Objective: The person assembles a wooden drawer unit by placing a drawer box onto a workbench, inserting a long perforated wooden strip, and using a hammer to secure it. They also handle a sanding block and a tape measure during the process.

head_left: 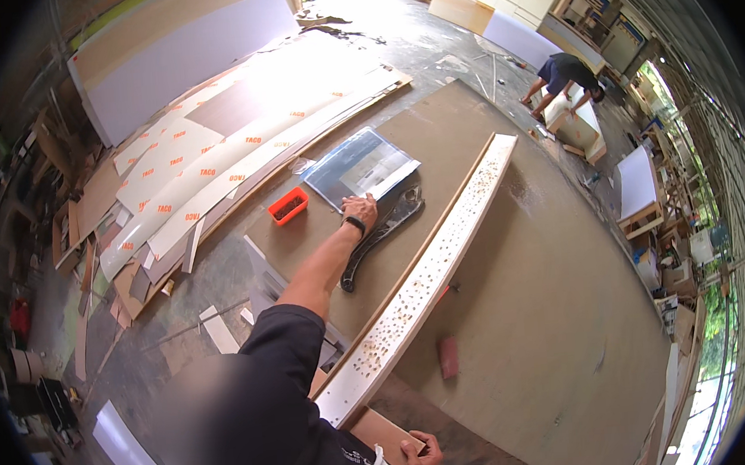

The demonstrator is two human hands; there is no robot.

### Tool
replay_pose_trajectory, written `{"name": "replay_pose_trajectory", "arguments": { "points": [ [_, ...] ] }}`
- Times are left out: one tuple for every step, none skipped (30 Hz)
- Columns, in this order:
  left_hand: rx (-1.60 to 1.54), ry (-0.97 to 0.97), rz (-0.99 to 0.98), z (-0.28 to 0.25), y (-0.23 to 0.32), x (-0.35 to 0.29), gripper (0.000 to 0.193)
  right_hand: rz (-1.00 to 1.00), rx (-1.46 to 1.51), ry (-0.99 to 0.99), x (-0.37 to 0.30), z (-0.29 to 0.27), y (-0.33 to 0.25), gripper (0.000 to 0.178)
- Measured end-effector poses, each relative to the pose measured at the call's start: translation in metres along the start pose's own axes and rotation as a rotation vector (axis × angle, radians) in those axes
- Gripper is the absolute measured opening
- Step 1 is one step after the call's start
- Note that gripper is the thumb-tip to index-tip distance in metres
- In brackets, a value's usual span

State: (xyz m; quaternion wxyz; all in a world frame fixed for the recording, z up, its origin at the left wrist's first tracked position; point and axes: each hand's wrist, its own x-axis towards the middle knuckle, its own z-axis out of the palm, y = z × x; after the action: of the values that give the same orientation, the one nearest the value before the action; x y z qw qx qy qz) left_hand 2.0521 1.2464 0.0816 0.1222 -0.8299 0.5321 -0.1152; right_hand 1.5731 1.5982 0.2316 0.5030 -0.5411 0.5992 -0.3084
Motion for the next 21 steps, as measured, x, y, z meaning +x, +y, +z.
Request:
{"name": "replay_pose_trajectory", "arguments": {
  "points": [
    [-0.273,-0.020,-0.052,-0.005,0.000,0.008,0.042,-0.013,0.001,0.011,0.001,0.002,0.004,0.028],
    [-0.542,-0.049,-0.113,-0.012,-0.006,0.014,0.038,-0.016,-0.002,0.011,0.000,0.002,0.008,0.027],
    [-0.488,0.066,-0.016,-0.008,-0.027,0.020,0.026,-0.013,0.009,-0.011,0.002,0.000,0.008,0.027],
    [-0.519,0.090,0.033,-0.035,-0.021,0.026,0.021,0.010,0.021,0.024,-0.004,0.001,0.007,0.027],
    [-0.535,0.161,0.013,-0.046,-0.042,0.027,0.020,0.023,0.034,0.006,-0.003,0.002,0.010,0.026],
    [-0.638,0.204,-0.041,-0.068,-0.063,0.026,0.020,0.014,0.020,-0.002,-0.002,0.003,0.017,0.026],
    [-0.712,0.188,-0.102,-0.091,-0.087,0.026,0.018,0.008,0.011,-0.010,-0.002,0.001,0.022,0.026],
    [-0.762,0.324,-0.125,-0.120,-0.111,0.019,0.018,-0.003,0.010,-0.004,-0.003,0.001,0.024,0.026],
    [-0.744,0.329,-0.171,-0.141,-0.142,0.018,0.017,-0.023,0.007,-0.009,-0.001,0.001,0.024,0.026],
    [-0.778,0.323,-0.196,-0.165,-0.174,0.010,0.015,-0.036,0.005,-0.007,0.000,0.002,0.023,0.026],
    [-0.785,0.366,-0.271,-0.180,-0.208,-0.001,0.016,-0.046,-0.020,-0.027,0.002,0.003,0.023,0.025],
    [-0.807,0.419,-0.305,-0.190,-0.242,-0.012,0.019,-0.054,-0.049,-0.039,0.002,0.001,0.023,0.024],
    [-0.799,0.508,-0.308,-0.196,-0.277,-0.029,0.022,-0.064,-0.076,-0.051,0.003,0.000,0.022,0.023],
    [-0.876,0.560,-0.293,-0.213,-0.303,-0.052,0.023,-0.046,-0.066,-0.042,0.000,0.001,0.021,0.023],
    [-0.910,0.654,-0.254,-0.216,-0.327,-0.076,0.025,-0.026,-0.033,-0.022,-0.002,0.002,0.020,0.024],
    [-0.895,0.780,-0.197,-0.207,-0.352,-0.100,0.033,-0.006,0.001,-0.006,-0.004,0.004,0.019,0.025],
    [-0.927,0.819,-0.214,-0.218,-0.362,-0.138,0.032,0.019,0.036,0.019,-0.008,0.006,0.019,0.026],
    [-0.925,0.750,-0.342,-0.205,-0.384,-0.180,0.031,0.072,0.061,0.010,-0.008,0.007,0.018,0.029],
    [-0.981,0.704,-0.426,-0.200,-0.396,-0.226,0.029,0.064,0.058,-0.001,-0.006,0.007,0.021,0.029],
    [-0.868,0.815,-0.451,-0.171,-0.415,-0.279,0.027,0.048,0.051,-0.042,0.002,0.005,0.026,0.030],
    [-0.950,0.614,-0.634,-0.162,-0.418,-0.325,0.029,0.037,0.054,-0.044,0.004,0.002,0.033,0.030]
  ]
}}
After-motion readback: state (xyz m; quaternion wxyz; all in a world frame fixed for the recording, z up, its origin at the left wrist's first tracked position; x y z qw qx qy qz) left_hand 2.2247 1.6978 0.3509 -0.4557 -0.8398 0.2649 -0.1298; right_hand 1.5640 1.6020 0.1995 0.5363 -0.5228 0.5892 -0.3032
